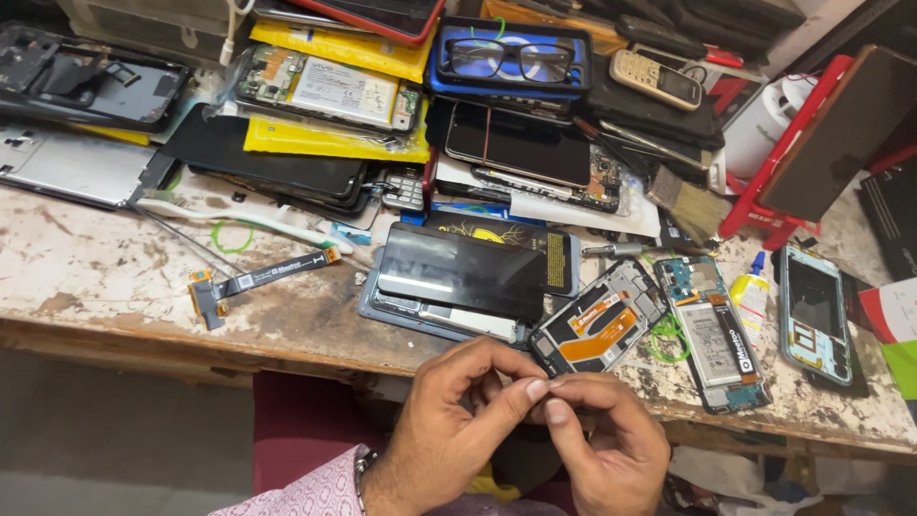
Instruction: The person handles various mobile phone components including screens, batteries, and internal frames, and uses a screwdriver to manipulate small parts on a cluttered workbench.
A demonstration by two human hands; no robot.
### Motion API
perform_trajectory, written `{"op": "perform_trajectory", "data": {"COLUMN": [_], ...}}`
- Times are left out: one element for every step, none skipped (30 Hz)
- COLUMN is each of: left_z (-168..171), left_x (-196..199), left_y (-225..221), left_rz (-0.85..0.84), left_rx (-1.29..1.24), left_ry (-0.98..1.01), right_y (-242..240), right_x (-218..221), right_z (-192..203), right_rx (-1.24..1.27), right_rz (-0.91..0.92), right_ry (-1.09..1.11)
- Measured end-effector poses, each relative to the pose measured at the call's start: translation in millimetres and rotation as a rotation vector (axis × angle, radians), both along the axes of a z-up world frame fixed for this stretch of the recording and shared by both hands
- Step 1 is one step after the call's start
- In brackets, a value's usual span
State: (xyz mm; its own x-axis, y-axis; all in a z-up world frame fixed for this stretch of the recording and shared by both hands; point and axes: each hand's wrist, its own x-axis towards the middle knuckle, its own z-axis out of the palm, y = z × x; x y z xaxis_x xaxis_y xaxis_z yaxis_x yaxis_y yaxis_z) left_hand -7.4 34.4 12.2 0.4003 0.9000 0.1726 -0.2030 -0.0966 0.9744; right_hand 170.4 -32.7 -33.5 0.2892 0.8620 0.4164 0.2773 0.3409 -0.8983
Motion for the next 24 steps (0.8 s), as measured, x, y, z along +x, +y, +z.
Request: {"op": "perform_trajectory", "data": {"left_z": [1.3, 3.2, 5.7, 8.8, 12.5, 16.4, 20.1, 23.4, 26.3, 29.0, 32.2, 36.7, 41.0, 45.3, 49.3, 53.1, 57.0, 60.6, 64.0, 67.1, 69.4, 71.2, 72.6, 73.7], "left_x": [-0.2, -0.7, -1.1, -1.6, -2.5, -5.0, -9.4, -13.2, -16.6, -19.8, -20.8, -21.3, -21.9, -21.5, -20.9, -20.0, -19.2, -18.6, -18.4, -19.0, -18.9, -18.8, -19.2, -19.7], "left_y": [0.2, 0.8, 2.0, 3.7, 6.0, 10.1, 17.5, 28.1, 41.7, 56.9, 76.1, 94.8, 107.3, 117.9, 125.4, 130.4, 134.1, 136.2, 137.4, 137.9, 137.8, 137.4, 137.1, 137.2], "left_rz": [-0.012, -0.023, -0.041, -0.059, -0.077, -0.106, -0.135, -0.164, -0.139, -0.111, -0.116, -0.119, -0.121, -0.124, -0.126, -0.205, -0.282, -0.36, -0.379, -0.399, -0.418, -0.409, -0.4, -0.391], "left_rx": [0.002, 0.005, 0.032, 0.058, 0.084, 0.149, 0.214, 0.28, 0.512, 0.744, 0.878, 1.015, 1.083, 1.153, 1.222, 1.16, 1.095, 1.027, 0.993, 0.957, 0.921, 0.934, 0.947, 0.96], "left_ry": [0.008, 0.016, 0.031, 0.047, 0.062, 0.136, 0.21, 0.283, 0.363, 0.442, 0.583, 0.726, 0.807, 0.886, 0.965, 1.021, 1.077, 1.13, 1.143, 1.157, 1.17, 1.137, 1.104, 1.068], "right_y": [-0.3, -0.1, -0.1, -0.2, -0.1, -0.4, -0.8, -1.1, -1.7, -2.7, -4.0, -3.5, -3.5, -4.4, -5.8, -8.1, -9.6, -11.4, -12.4, -13.6, -14.8, -15.1, -15.2, -15.2], "right_x": [-0.2, 0.3, 0.8, 1.3, 1.7, 2.5, 3.4, 5.4, 7.9, 9.9, 12.4, 15.8, 18.3, 19.7, 21.1, 22.7, 24.6, 26.0, 27.7, 29.5, 31.3, 32.7, 33.9, 35.5], "right_z": [-0.2, -0.2, 0.0, 0.2, 0.3, 0.6, 0.9, 1.6, 2.3, 2.4, 2.7, 3.2, 3.1, 2.3, 1.4, 0.3, -1.2, -2.9, -4.5, -6.0, -7.0, -7.6, -7.9, -7.5], "right_rx": [-0.002, 0.005, 0.013, 0.019, 0.015, 0.011, 0.008, 0.012, 0.016, 0.02, 0.022, 0.029, 0.035, 0.037, 0.04, 0.04, 0.047, 0.053, 0.058, 0.053, 0.049, 0.046, 0.05, 0.054], "right_rz": [-0.008, -0.009, -0.011, -0.012, -0.012, -0.013, -0.015, -0.025, -0.036, -0.042, -0.048, -0.053, -0.058, -0.061, -0.064, -0.071, -0.082, -0.095, -0.108, -0.113, -0.118, -0.121, -0.118, -0.115], "right_ry": [0.011, 0.003, -0.004, -0.012, 0.02, 0.051, 0.082, 0.092, 0.102, 0.113, 0.108, 0.104, 0.101, 0.112, 0.124, 0.137, 0.132, 0.127, 0.123, 0.139, 0.155, 0.171, 0.171, 0.168]}}
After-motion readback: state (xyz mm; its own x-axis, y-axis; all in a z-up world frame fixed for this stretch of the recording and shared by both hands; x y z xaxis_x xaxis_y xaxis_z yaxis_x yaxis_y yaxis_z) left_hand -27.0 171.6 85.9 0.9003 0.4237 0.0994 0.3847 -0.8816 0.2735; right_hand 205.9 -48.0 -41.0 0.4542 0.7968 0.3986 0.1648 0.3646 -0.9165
